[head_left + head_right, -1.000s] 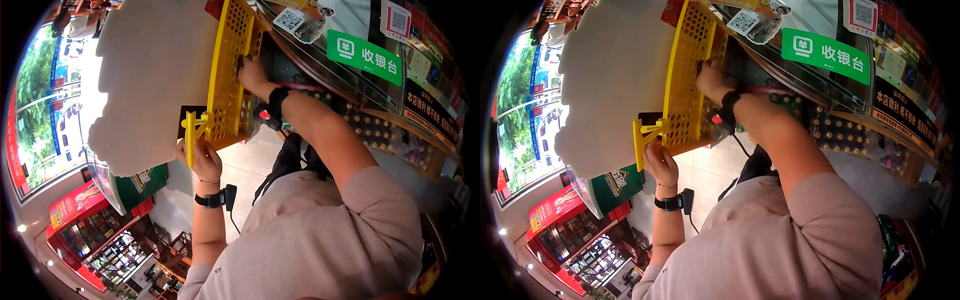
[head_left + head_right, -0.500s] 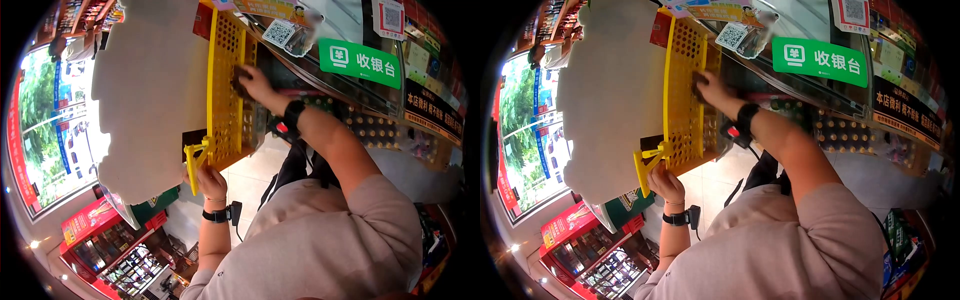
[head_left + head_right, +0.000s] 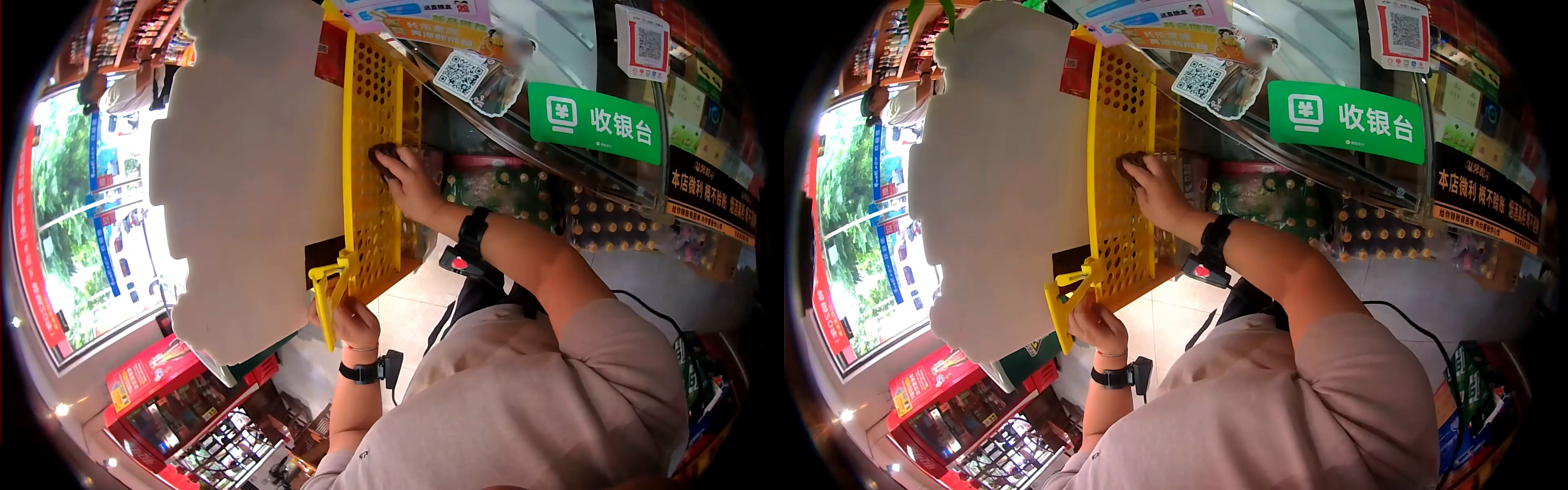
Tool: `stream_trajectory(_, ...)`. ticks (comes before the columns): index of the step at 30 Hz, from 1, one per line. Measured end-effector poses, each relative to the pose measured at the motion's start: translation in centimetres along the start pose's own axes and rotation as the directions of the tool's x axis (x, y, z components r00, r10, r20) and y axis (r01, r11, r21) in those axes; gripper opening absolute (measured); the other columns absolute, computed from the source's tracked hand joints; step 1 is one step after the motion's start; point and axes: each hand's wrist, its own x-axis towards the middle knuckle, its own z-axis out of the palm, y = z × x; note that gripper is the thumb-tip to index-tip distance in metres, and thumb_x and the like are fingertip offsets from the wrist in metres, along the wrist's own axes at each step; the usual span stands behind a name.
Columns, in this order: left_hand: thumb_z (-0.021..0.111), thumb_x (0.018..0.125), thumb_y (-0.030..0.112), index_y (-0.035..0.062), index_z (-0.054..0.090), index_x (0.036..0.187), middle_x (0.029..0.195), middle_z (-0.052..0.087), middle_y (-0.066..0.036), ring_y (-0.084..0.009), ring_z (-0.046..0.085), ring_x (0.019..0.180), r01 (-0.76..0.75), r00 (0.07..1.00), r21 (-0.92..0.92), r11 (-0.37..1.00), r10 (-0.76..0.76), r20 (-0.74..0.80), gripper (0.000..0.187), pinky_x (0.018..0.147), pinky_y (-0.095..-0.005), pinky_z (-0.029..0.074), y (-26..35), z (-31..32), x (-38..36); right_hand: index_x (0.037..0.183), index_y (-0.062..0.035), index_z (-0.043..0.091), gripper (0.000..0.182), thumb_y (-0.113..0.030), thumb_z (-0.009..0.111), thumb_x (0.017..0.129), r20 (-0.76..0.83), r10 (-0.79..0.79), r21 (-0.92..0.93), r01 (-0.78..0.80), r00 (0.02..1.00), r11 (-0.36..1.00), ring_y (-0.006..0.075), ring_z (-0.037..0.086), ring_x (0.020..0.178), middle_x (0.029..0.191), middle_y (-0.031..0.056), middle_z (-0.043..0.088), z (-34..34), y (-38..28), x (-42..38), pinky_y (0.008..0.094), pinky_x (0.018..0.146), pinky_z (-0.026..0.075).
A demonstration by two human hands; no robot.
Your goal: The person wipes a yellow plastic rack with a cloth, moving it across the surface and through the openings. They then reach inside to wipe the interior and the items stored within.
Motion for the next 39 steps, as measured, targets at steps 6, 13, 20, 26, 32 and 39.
stream_trajectory(6, 0.051, 0.083, -0.001, -0.0004, 0.060, 0.110, 0.098, 0.064, -0.010, -0.0293, 0.053, 0.085, -0.049, 0.998, 0.092, 0.995, 0.052, -0.028, 0.028, 0.081, -0.0383, 0.036, 0.7, -0.5, 1.0, 0.131, -0.0065, 0.053, 0.042, -0.002, 0.055, 0.089, -0.325, 0.134, 0.100, -0.107, 0.936, 0.989, 0.0431, 0.048, 0.114, 0.124, 0.0237, 0.047, 0.1, 1.8, 6.9, 0.0437, 0.097, 0.041)
stream_trajectory(13, 0.051, 0.084, -0.002, -0.0016, 0.060, 0.111, 0.099, 0.064, -0.011, -0.0294, 0.053, 0.085, -0.026, 0.997, 0.054, 0.998, 0.030, -0.073, 0.028, 0.082, -0.0367, 0.039, -0.6, 0.4, -0.3, 0.136, -0.0107, 0.052, 0.050, -0.003, 0.054, 0.086, -0.299, 0.133, -0.290, -0.223, 0.945, 0.931, 0.0439, 0.047, 0.111, 0.124, 0.0239, 0.048, 0.8, 2.4, 12.7, 0.0476, 0.096, 0.040)
stream_trajectory(20, 0.050, 0.084, -0.003, -0.0031, 0.061, 0.111, 0.103, 0.065, -0.013, -0.0290, 0.051, 0.088, -0.045, 0.998, 0.049, 0.998, 0.047, -0.044, 0.029, 0.082, -0.0365, 0.039, -0.1, 0.0, -0.1, 0.132, -0.0050, 0.053, 0.053, 0.003, 0.054, 0.080, -0.178, 0.031, -0.248, -0.075, 0.984, 0.966, 0.0434, 0.046, 0.109, 0.118, 0.0233, 0.046, 0.3, 2.0, 7.6, 0.0478, 0.094, 0.040)
stream_trajectory(26, 0.050, 0.085, -0.004, -0.0027, 0.061, 0.111, 0.102, 0.064, -0.013, -0.0286, 0.050, 0.087, -0.065, 0.996, 0.063, 0.996, 0.069, -0.056, 0.029, 0.081, -0.0361, 0.037, 0.1, -0.1, 0.1, 0.132, 0.0015, 0.051, 0.050, 0.002, 0.054, 0.083, -0.217, 0.159, -0.204, -0.204, 0.963, 0.957, 0.0443, 0.043, 0.117, 0.127, 0.0270, 0.042, -0.1, 1.0, 11.8, 0.0453, 0.099, 0.038)
stream_trajectory(32, 0.050, 0.085, -0.005, -0.0028, 0.061, 0.111, 0.098, 0.063, -0.013, -0.0292, 0.050, 0.085, -0.034, 0.997, 0.055, 0.998, 0.038, -0.069, 0.028, 0.077, -0.0357, 0.040, -0.2, 0.2, -0.4, 0.125, -0.0015, 0.058, 0.042, 0.002, 0.055, 0.084, -0.358, -0.047, -0.166, -0.014, 0.933, 0.986, 0.0435, 0.043, 0.119, 0.133, 0.0253, 0.041, 0.9, 1.4, 13.9, 0.0449, 0.101, 0.038)
stream_trajectory(39, 0.049, 0.085, -0.005, -0.0037, 0.060, 0.112, 0.099, 0.062, -0.016, -0.0318, 0.052, 0.088, -0.014, 0.998, 0.035, 0.999, 0.016, -0.068, 0.029, 0.078, -0.0372, 0.043, -0.4, 0.4, -0.7, 0.124, -0.0037, 0.058, 0.037, 0.002, 0.054, 0.088, -0.318, -0.025, -0.143, -0.022, 0.948, 0.989, 0.0427, 0.047, 0.117, 0.127, 0.0232, 0.048, 0.0, 3.2, 11.2, 0.0453, 0.098, 0.041)
